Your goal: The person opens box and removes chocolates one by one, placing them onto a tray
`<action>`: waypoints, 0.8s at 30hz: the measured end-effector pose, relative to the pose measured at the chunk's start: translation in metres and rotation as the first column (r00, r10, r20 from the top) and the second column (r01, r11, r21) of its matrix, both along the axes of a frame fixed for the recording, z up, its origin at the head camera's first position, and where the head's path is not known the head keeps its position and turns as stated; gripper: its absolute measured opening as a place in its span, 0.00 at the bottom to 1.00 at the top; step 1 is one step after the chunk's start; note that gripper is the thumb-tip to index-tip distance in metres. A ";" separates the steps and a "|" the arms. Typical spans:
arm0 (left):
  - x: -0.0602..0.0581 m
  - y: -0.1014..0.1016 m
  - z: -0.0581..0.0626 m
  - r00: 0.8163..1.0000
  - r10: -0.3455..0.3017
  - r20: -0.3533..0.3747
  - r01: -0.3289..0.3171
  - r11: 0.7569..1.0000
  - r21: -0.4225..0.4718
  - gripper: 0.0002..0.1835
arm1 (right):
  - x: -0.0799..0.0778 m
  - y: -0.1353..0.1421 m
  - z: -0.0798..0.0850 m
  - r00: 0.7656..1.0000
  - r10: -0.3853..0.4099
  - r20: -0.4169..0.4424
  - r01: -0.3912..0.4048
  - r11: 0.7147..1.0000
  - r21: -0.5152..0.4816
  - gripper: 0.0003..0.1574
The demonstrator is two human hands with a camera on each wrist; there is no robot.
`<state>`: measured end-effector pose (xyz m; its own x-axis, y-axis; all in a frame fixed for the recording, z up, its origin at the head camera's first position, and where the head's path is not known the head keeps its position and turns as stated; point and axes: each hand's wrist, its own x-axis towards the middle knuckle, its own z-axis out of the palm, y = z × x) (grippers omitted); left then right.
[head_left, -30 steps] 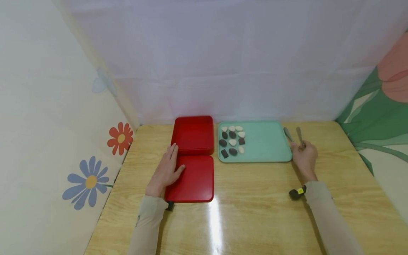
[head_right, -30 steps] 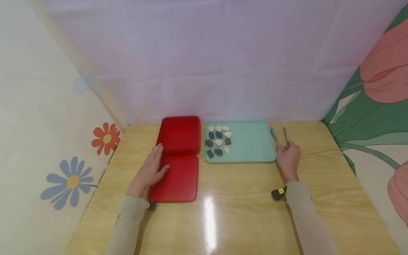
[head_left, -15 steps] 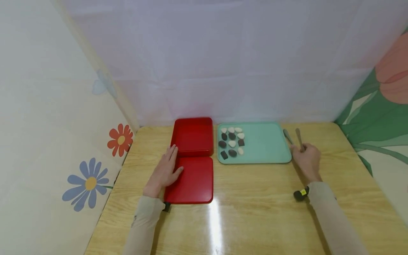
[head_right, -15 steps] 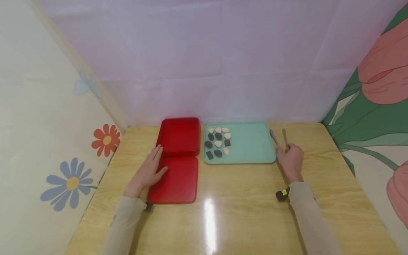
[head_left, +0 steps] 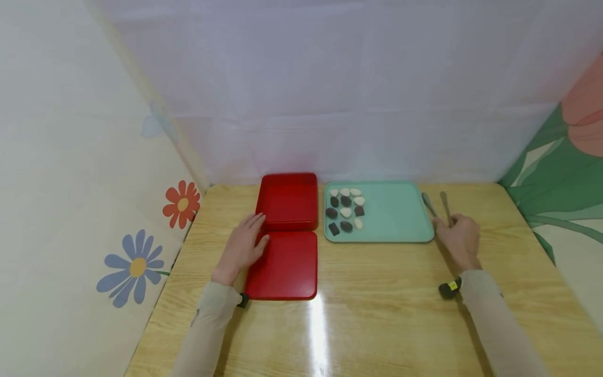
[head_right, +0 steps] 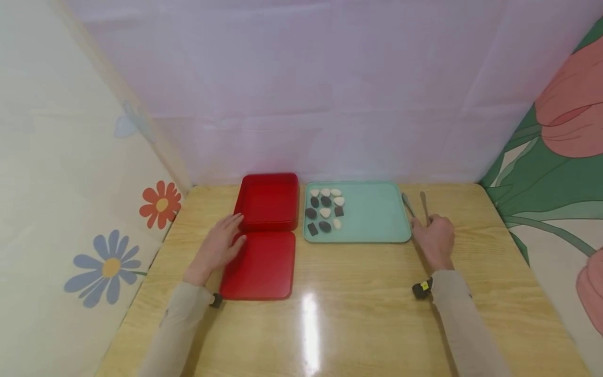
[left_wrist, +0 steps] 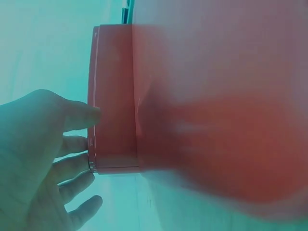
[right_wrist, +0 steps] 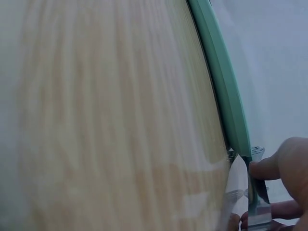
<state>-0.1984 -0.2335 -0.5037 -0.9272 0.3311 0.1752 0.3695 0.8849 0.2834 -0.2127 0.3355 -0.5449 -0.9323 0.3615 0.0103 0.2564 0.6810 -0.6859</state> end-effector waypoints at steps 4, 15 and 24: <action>-0.007 0.000 0.003 1.000 -0.006 -0.028 0.007 0.999 0.045 0.30 | 0.000 0.004 0.000 1.000 0.008 -0.012 -0.008 1.000 0.016 0.41; -0.021 -0.011 0.016 0.994 0.046 -0.095 -0.044 0.999 0.020 0.34 | -0.001 0.006 0.004 0.999 0.041 0.004 -0.041 0.999 0.014 0.46; -0.038 -0.019 0.042 0.990 0.060 -0.130 -0.063 0.998 -0.013 0.41 | -0.003 0.005 0.044 0.974 0.212 -0.084 -0.196 0.966 0.171 0.58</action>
<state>-0.2367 -0.2526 -0.4619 -0.9157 0.2781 0.2901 0.3468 0.9115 0.2210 -0.2160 0.3410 -0.5009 -0.9772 0.1498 0.1505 0.0357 0.8147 -0.5788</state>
